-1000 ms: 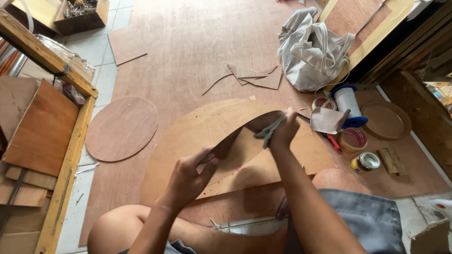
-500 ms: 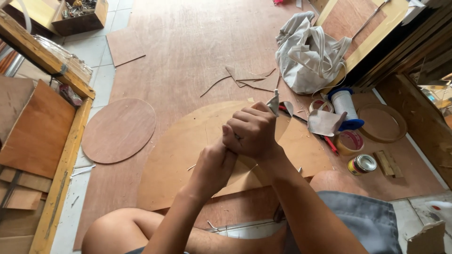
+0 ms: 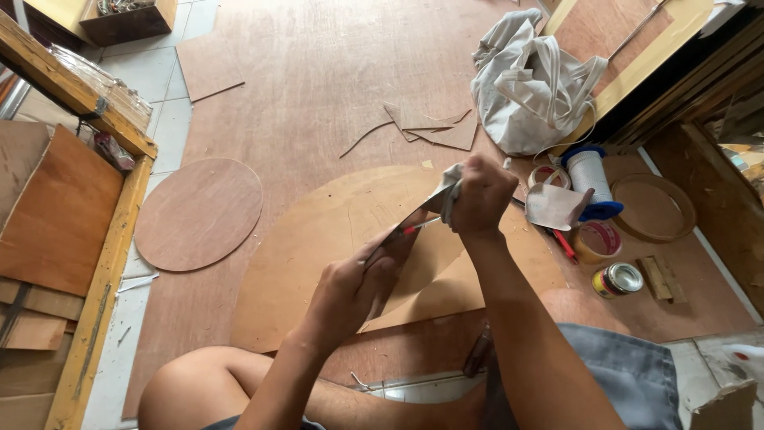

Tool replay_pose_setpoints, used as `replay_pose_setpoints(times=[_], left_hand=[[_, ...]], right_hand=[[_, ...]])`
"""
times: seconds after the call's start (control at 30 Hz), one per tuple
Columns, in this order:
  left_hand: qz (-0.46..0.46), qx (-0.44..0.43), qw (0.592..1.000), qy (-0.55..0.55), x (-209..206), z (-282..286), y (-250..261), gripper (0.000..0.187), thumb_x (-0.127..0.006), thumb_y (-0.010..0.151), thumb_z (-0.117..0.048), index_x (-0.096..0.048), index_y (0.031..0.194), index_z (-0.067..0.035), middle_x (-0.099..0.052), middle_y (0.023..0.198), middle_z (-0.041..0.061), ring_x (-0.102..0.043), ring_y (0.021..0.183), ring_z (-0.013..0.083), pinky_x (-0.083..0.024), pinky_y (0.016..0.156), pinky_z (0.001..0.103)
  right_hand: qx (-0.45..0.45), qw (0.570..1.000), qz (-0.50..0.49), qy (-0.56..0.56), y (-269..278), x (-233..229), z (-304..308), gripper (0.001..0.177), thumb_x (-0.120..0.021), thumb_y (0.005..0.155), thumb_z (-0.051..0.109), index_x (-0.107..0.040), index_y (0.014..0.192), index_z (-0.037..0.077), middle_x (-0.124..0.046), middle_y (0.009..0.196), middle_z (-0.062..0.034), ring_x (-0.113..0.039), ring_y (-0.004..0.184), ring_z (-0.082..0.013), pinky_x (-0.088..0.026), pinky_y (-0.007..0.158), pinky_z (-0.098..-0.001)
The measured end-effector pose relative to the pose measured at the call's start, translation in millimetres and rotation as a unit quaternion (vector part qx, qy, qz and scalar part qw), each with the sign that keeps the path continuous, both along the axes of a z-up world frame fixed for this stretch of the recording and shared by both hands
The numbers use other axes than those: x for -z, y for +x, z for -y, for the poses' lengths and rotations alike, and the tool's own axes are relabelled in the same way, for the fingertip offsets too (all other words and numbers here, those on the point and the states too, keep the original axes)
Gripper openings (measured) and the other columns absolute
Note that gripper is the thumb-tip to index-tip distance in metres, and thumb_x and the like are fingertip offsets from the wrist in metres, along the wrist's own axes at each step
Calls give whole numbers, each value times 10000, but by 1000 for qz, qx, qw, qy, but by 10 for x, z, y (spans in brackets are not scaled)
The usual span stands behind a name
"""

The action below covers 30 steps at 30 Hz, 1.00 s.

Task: Cleaning a circular mirror by wiping it thoroughly with a cloth.

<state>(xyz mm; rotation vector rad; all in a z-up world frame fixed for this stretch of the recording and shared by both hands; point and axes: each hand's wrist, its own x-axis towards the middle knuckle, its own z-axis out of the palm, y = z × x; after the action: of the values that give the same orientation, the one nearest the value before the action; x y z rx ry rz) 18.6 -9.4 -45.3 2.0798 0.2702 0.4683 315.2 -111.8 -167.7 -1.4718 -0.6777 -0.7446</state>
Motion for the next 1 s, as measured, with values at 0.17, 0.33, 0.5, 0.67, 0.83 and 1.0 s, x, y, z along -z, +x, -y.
replay_pose_setpoints(times=[0.17, 0.33, 0.5, 0.67, 0.83, 1.0], left_hand=[[35, -31, 998, -34, 495, -220, -152, 243, -649, 1102, -224, -807, 1269, -144, -807, 964, 33, -719, 957, 247, -609, 818, 422], [136, -84, 985, -61, 891, -452, -85, 207, -726, 1088, -213, -844, 1021, -56, -793, 740, 163, -760, 714, 196, -645, 732, 419], [111, -172, 942, -265, 1907, -935, -118, 280, -630, 1192, -255, -792, 1052, -73, -763, 903, 27, -656, 876, 149, -591, 900, 399], [124, -235, 856, -444, 1787, -930, -191, 338, -576, 1214, -305, -767, 1151, -34, -827, 945, 166, -798, 827, 232, -667, 836, 459], [127, -275, 794, -527, 2535, -1493, 167, 386, -603, 1203, -369, -745, 1309, -25, -828, 1163, 201, -818, 941, 301, -675, 898, 531], [101, -332, 767, -540, 1762, -1031, 352, 805, -376, 1169, -691, -262, 1780, -179, -87, 1886, -44, 22, 1732, 229, 77, 1433, 470]], right_hand=[[37, 879, -454, 138, -416, 158, 113, 411, -484, 1091, 374, -500, 900, 11, -524, 839, -195, -493, 850, -241, -387, 815, -468], [59, 804, -589, 66, -671, 626, 25, 689, -455, 1132, 468, -740, 1199, -156, -739, 1280, -418, -662, 1376, -518, -441, 1188, -589], [215, 848, -484, 4, -163, 656, 304, 858, -428, 1147, 764, -732, 1378, -4, -741, 1407, -288, -667, 1400, -440, -491, 1209, -582], [278, 885, -373, 22, 610, 272, 1590, 677, -387, 1319, 555, -282, 1725, 24, -173, 1725, -347, -191, 1665, -503, -185, 1389, -712], [307, 876, -317, -193, 113, -190, 1117, 755, -354, 1380, 571, 52, 1883, 181, 107, 1910, -244, 207, 1711, -404, 76, 1271, -889], [63, 801, 64, -591, -942, 70, -150, 621, -353, 1165, 400, -405, 1758, 224, -82, 1918, -58, 18, 1752, -381, -37, 1136, -977]])
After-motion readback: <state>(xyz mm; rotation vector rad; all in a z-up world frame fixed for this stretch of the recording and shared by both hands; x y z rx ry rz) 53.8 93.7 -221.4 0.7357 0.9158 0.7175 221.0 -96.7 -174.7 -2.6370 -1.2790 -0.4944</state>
